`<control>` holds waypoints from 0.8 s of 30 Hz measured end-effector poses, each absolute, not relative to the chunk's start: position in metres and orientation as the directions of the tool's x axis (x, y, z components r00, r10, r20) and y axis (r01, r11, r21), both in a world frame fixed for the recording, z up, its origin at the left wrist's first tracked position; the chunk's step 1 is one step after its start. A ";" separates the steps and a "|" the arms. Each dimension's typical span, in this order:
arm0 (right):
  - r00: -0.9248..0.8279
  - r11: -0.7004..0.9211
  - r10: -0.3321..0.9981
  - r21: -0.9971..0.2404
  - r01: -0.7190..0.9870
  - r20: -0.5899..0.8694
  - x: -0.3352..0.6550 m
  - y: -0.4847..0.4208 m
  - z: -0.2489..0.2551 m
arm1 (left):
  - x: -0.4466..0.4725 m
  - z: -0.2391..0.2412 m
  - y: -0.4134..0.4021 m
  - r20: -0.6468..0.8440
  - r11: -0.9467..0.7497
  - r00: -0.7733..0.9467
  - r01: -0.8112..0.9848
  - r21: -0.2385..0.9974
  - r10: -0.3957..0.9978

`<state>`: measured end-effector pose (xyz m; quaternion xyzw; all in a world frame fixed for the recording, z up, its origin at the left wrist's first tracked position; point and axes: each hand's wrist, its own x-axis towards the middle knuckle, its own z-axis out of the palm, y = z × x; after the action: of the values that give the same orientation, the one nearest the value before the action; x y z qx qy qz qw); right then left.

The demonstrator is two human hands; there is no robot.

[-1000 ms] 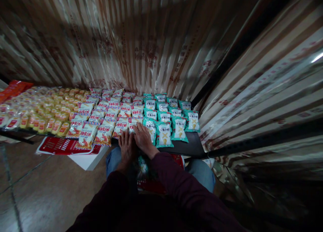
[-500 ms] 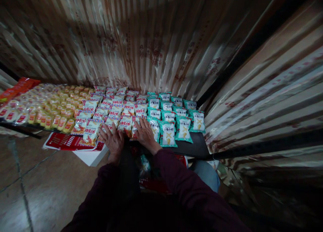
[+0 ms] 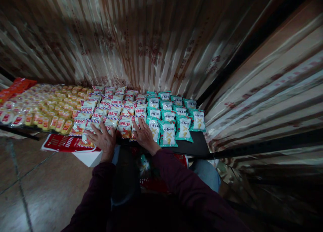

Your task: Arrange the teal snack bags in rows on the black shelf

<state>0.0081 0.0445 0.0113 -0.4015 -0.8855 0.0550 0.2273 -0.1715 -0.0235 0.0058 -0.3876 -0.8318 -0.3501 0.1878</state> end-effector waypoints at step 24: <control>-0.568 0.681 0.709 -0.197 0.705 0.417 0.002 0.045 0.004 | -0.185 -0.001 -0.020 0.484 0.495 -0.629 0.777 0.389 0.608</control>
<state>0.0019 0.0452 0.0044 -0.3994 -0.8856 0.0041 0.2373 -0.1851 -0.0199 -0.0012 -0.4062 -0.8527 -0.2959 0.1427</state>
